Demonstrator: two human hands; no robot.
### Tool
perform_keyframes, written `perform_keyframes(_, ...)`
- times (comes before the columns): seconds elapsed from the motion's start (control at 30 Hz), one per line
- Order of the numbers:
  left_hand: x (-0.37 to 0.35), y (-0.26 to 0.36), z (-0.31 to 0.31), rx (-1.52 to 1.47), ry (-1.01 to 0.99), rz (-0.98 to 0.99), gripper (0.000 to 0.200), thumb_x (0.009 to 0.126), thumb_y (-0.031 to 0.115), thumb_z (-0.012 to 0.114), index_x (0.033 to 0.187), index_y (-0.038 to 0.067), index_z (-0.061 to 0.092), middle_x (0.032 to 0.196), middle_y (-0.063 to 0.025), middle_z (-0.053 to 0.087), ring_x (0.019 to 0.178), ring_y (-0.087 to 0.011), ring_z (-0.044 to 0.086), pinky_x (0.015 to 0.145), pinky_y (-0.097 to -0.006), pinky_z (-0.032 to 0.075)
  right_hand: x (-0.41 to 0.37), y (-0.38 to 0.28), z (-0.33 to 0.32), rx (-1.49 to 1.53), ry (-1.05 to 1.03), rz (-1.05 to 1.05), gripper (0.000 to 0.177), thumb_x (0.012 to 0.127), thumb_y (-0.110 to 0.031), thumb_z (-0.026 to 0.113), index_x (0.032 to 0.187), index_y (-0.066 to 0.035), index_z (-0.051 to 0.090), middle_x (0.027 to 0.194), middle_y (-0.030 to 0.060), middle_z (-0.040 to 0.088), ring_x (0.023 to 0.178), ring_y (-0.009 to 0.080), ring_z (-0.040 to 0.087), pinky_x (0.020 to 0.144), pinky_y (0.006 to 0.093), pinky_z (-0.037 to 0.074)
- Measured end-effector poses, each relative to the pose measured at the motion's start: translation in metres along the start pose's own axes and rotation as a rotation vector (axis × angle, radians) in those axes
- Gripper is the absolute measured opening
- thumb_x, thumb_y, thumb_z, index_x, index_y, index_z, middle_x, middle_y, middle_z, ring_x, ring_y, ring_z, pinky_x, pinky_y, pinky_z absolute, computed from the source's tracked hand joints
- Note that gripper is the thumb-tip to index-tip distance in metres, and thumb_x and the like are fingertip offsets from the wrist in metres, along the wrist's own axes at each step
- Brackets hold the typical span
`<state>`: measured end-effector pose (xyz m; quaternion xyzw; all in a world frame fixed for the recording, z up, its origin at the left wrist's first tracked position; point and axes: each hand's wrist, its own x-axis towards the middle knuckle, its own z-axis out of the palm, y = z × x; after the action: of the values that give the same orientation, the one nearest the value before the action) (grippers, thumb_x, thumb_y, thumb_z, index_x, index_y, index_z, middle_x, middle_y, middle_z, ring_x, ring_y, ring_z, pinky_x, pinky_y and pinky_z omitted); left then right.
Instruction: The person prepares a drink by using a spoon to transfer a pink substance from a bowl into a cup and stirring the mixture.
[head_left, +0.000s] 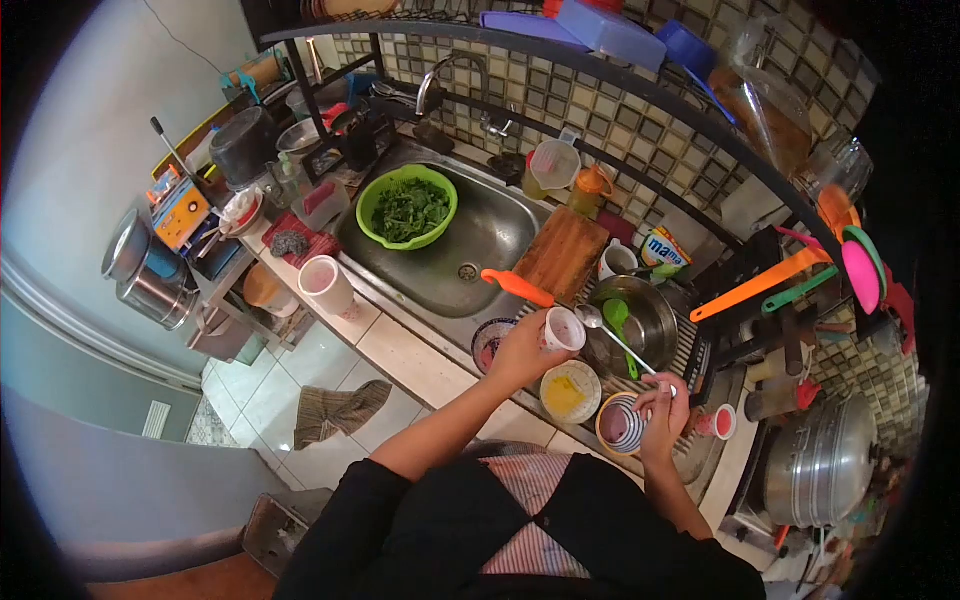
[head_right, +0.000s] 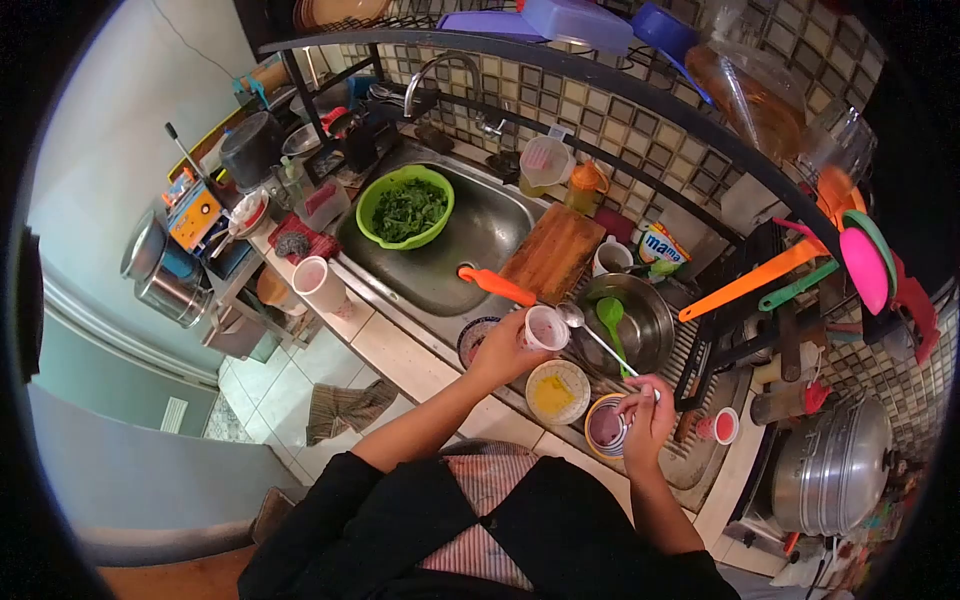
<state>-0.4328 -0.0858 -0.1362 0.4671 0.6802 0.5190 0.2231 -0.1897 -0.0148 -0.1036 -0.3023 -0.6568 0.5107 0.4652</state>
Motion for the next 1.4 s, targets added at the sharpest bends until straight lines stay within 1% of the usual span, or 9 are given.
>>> perform_keyframes(0.23,-0.012,0.005,-0.016,-0.163,0.083,0.171,0.062,0.067,0.013,0.081,0.121,0.002,0.055,0.111,-0.0106,0.063,0.104,-0.0238,0.062,0.091,-0.0350,0.047,0.009,-0.022,0.013,0.088,-0.015,-0.120,0.027,0.102,-0.023,0.043,0.104,0.002,0.054,0.083,0.0116,0.059,0.060,0.0134,0.058,0.052,0.0237,0.043)
perform_keyframes(0.43,-0.042,0.010,-0.045,-0.150,0.067,0.147,0.062,0.065,0.008,0.081,0.119,0.004,0.052,0.117,-0.0097,0.060,0.109,-0.0220,0.059,0.094,-0.0334,0.045,0.025,-0.072,0.067,-0.342,-0.523,-0.457,0.013,0.088,-0.003,0.057,0.099,-0.001,0.063,0.085,0.0133,0.062,0.066,0.0203,0.062,0.061,0.0293,0.050)
perform_keyframes(0.53,-0.057,-0.008,-0.051,-0.165,0.228,0.250,0.066,0.065,0.013,0.085,0.118,0.004,0.047,0.117,-0.0108,0.059,0.108,-0.0229,0.059,0.095,-0.0332,0.046,0.034,-0.082,0.108,-0.297,-0.637,-0.636,0.015,0.084,-0.004,0.062,0.099,-0.005,0.065,0.087,0.0122,0.064,0.070,0.0255,0.064,0.062,0.0340,0.051)
perform_keyframes(0.63,-0.072,-0.017,-0.068,-0.188,0.290,0.115,0.059,0.067,0.012,0.082,0.116,0.005,0.050,0.113,-0.0112,0.058,0.106,-0.0241,0.058,0.092,-0.0335,0.046,0.050,-0.084,0.143,-0.339,-0.737,-0.740,0.015,0.083,-0.009,0.064,0.098,-0.008,0.066,0.087,0.0116,0.065,0.073,0.0288,0.065,0.064,0.0376,0.052)
perform_keyframes(0.77,-0.084,-0.018,-0.095,-0.122,0.418,-0.004,0.062,0.066,0.016,0.085,0.116,0.004,0.049,0.108,-0.0101,0.059,0.100,-0.0218,0.060,0.087,-0.0320,0.049,0.050,-0.087,0.182,-0.440,-0.891,-0.649,0.013,0.085,-0.014,0.064,0.096,-0.008,0.065,0.088,0.0115,0.066,0.078,0.0305,0.065,0.065,0.0391,0.052)
perform_keyframes(1.03,-0.095,-0.063,-0.117,-0.043,0.530,-0.019,0.060,0.067,0.016,0.081,0.117,0.004,0.049,0.106,-0.0115,0.062,0.099,-0.0225,0.062,0.087,-0.0330,0.049,0.059,-0.026,0.255,-0.142,-0.861,-0.445,0.017,0.093,-0.017,0.056,0.095,-0.001,0.062,0.086,0.0146,0.061,0.072,0.0354,0.061,0.065,0.0359,0.049)
perform_keyframes(1.1,-0.094,-0.083,-0.118,-0.083,0.526,-0.032,0.059,0.067,0.016,0.080,0.116,0.003,0.050,0.106,-0.0120,0.062,0.099,-0.0235,0.063,0.086,-0.0337,0.050,0.061,-0.006,0.275,-0.095,-0.869,-0.500,0.022,0.096,-0.020,0.053,0.094,0.000,0.062,0.088,0.0134,0.062,0.068,0.0291,0.063,0.065,0.0340,0.049)
perform_keyframes(1.2,-0.091,-0.104,-0.116,-0.029,0.571,-0.063,0.065,0.067,0.021,0.082,0.119,0.004,0.047,0.106,-0.0131,0.062,0.098,-0.0258,0.064,0.085,-0.0348,0.051,0.060,0.002,0.299,0.071,-1.048,0.102,0.023,0.099,-0.022,0.050,0.099,-0.001,0.059,0.084,0.0081,0.063,0.063,0.0125,0.062,0.058,0.0284,0.049)
perform_keyframes(1.4,-0.092,-0.110,-0.121,-0.029,0.556,-0.155,0.067,0.065,0.028,0.084,0.117,0.005,0.048,0.103,-0.0142,0.062,0.095,-0.0273,0.065,0.081,-0.0357,0.052,0.054,0.001,0.316,-0.019,-0.960,-0.084,0.017,0.094,-0.008,0.046,0.107,-0.004,0.056,0.080,0.0123,0.063,0.064,0.0195,0.063,0.058,0.0338,0.050)
